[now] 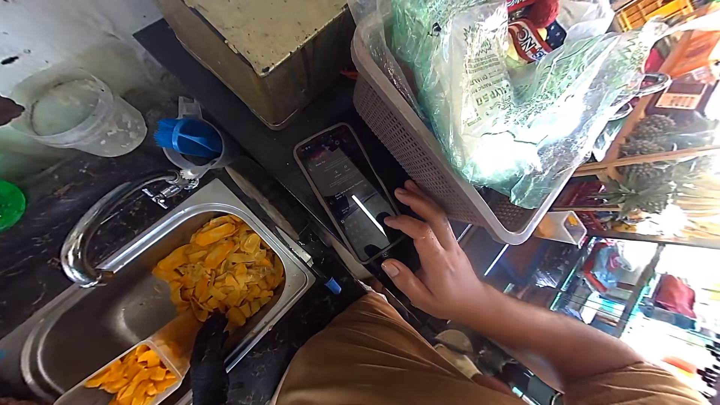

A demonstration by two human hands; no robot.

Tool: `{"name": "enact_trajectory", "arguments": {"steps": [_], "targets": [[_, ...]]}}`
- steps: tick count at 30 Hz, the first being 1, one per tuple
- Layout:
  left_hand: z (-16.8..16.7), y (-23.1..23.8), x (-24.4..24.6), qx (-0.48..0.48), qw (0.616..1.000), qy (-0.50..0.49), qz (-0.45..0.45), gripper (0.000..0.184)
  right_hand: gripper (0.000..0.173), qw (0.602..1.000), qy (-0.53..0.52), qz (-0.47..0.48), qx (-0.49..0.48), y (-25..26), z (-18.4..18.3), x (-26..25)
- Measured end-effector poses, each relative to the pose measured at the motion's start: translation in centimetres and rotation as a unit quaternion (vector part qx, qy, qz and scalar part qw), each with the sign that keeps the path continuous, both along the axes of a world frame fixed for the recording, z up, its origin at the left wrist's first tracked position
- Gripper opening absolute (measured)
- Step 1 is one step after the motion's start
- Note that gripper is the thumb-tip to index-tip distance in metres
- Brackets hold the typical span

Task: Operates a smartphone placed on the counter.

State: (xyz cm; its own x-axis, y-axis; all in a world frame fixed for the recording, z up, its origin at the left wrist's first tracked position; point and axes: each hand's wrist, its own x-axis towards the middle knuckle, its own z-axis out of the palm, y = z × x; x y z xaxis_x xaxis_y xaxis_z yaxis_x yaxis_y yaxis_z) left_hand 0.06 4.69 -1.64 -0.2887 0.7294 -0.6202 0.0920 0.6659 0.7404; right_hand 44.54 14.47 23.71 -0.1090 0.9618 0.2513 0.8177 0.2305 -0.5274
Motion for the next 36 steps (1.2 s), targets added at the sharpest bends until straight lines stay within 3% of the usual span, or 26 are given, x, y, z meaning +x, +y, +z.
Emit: {"name": "enact_trajectory", "arguments": {"steps": [10, 23, 36], "targets": [[0.43, 0.12, 0.05, -0.011, 1.0, 0.01, -0.003, 0.056, 0.058, 0.999, -0.038, -0.022, -0.027, 0.18, -0.01, -0.46], [-0.07, -0.24, -0.26, -0.001, 1.0, 0.005, -0.007, 0.052, 0.042, 0.997, -0.005, 0.079, 0.002, -0.17, -0.01, 0.31], [0.3, 0.26, 0.21, -0.017, 1.0, 0.01, 0.001, 0.055, 0.041, 0.997, 0.025, 0.072, 0.014, 0.21, 0.58, 0.44]]}}
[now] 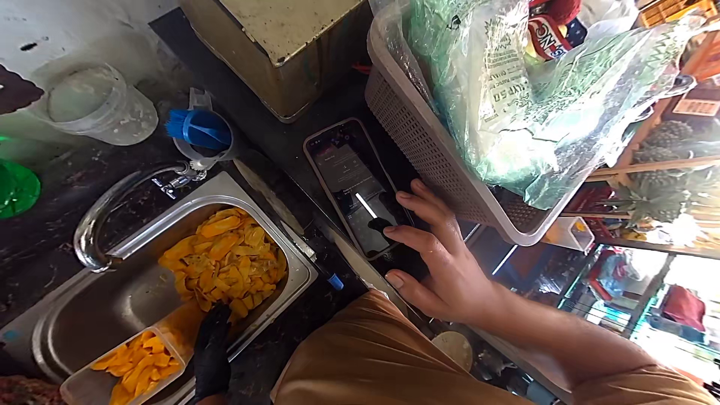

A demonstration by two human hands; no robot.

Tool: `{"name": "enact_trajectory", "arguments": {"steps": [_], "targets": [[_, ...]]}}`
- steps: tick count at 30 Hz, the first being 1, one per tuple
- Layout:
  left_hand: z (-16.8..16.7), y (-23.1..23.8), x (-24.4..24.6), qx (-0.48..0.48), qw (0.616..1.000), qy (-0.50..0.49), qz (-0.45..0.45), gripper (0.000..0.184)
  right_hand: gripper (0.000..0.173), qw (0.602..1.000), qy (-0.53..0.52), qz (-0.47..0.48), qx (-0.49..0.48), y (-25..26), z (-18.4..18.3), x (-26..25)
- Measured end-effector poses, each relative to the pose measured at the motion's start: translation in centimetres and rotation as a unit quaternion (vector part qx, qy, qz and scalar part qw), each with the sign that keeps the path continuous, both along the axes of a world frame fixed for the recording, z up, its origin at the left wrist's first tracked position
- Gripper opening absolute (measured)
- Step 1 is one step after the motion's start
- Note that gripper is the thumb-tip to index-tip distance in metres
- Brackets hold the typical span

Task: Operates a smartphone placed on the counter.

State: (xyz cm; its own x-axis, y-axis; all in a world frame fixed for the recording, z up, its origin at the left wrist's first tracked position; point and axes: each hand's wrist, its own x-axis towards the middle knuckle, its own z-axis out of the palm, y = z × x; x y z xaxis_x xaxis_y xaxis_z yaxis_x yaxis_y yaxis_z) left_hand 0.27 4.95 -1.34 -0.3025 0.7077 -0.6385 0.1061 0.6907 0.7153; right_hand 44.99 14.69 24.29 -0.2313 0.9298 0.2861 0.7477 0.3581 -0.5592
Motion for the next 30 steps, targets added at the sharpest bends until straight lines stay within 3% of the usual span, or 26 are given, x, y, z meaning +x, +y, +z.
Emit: {"name": "enact_trajectory", "arguments": {"steps": [30], "targets": [[0.6, 0.3, 0.6, -0.026, 0.999, 0.032, 0.017, 0.047, 0.057, 0.997, -0.062, 0.002, -0.045, 2.8, 1.0, -0.4]]}}
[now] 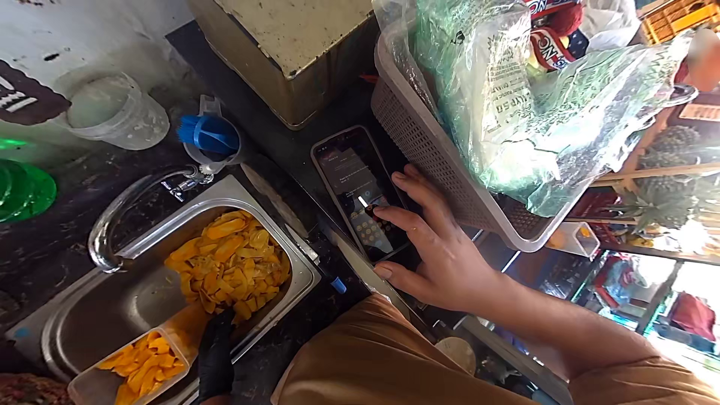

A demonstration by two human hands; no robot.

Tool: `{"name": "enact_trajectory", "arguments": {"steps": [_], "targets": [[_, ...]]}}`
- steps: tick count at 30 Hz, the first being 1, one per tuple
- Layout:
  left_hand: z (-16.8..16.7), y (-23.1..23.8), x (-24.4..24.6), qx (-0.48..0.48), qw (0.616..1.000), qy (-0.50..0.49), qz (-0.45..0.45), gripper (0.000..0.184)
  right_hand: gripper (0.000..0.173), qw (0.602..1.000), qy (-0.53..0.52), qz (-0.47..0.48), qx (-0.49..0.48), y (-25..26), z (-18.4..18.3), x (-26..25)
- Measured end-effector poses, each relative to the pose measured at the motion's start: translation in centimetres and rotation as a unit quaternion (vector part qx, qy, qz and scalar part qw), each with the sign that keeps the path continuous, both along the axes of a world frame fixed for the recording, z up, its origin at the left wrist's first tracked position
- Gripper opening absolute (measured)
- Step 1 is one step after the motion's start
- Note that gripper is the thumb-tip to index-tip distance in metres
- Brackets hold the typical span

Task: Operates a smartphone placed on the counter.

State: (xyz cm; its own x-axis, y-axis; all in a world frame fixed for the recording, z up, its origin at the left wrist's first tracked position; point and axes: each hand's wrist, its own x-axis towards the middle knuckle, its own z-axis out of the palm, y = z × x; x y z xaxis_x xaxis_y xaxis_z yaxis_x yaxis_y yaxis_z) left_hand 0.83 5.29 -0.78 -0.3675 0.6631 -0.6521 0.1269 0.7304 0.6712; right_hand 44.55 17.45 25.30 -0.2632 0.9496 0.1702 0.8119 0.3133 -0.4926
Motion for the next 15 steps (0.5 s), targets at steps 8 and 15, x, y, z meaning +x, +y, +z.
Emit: {"name": "enact_trajectory", "arguments": {"steps": [8, 15], "targets": [[0.12, -0.17, -0.04, 0.01, 1.0, -0.01, 0.009, 0.045, 0.053, 1.0, -0.014, 0.014, -0.005, 0.54, 0.48, -0.5], [-0.3, -0.4, -0.34, 0.014, 1.0, -0.015, 0.013, 0.044, 0.049, 1.0, -0.02, 0.021, -0.01, 0.25, 0.53, -0.75]]}}
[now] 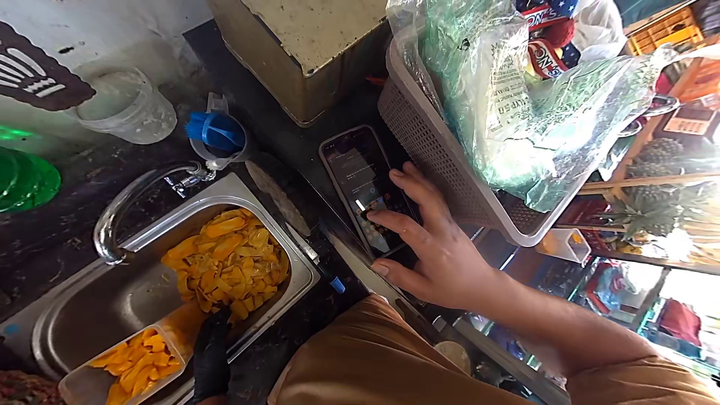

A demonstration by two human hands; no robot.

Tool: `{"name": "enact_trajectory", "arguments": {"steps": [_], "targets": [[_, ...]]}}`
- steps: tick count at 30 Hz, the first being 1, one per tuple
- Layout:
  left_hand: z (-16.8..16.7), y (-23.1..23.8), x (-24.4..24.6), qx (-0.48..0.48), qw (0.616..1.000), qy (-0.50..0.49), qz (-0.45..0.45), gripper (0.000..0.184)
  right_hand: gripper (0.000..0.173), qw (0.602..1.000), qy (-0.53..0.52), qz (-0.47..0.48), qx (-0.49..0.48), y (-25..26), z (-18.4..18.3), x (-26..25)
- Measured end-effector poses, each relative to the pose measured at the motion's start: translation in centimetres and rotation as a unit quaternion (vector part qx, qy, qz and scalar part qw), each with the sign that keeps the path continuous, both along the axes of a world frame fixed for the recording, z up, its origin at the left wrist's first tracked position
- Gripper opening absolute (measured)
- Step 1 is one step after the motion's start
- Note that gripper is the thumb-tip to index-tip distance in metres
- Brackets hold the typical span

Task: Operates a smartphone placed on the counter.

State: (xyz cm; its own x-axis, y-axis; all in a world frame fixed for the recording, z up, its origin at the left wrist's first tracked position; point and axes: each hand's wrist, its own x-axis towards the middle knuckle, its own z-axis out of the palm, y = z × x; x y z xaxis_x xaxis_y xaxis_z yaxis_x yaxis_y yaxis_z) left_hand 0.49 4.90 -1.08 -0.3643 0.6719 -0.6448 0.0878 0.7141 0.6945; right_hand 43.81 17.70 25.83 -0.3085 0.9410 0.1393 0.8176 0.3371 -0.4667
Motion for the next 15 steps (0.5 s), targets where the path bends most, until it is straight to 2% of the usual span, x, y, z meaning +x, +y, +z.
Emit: {"name": "enact_trajectory", "arguments": {"steps": [8, 10, 12, 13, 15], "targets": [[-0.1, -0.2, -0.3, 0.003, 1.0, -0.009, 0.007, 0.043, 0.044, 1.0, -0.007, 0.011, -0.006, -0.4, 0.0, -0.1], [0.1, 0.1, 0.0, 0.0, 1.0, -0.009, 0.011, 0.044, 0.039, 0.996, 0.087, 0.01, 0.0, -0.6, 1.0, 0.0], [0.7, 0.4, 0.5, -0.004, 1.0, -0.004, 0.01, 0.043, 0.035, 0.971, 0.233, 0.016, -0.041, -1.0, 3.3, -0.2], [1.2, 0.5, 0.8, -0.008, 1.0, 0.007, 0.001, 0.044, 0.034, 0.942, 0.322, 0.029, -0.085, -1.3, 4.7, -0.5], [1.4, 0.8, 1.2, -0.016, 1.0, 0.017, -0.011, 0.042, 0.037, 0.856, 0.473, 0.083, -0.189, -1.5, 7.2, -1.2]]}}
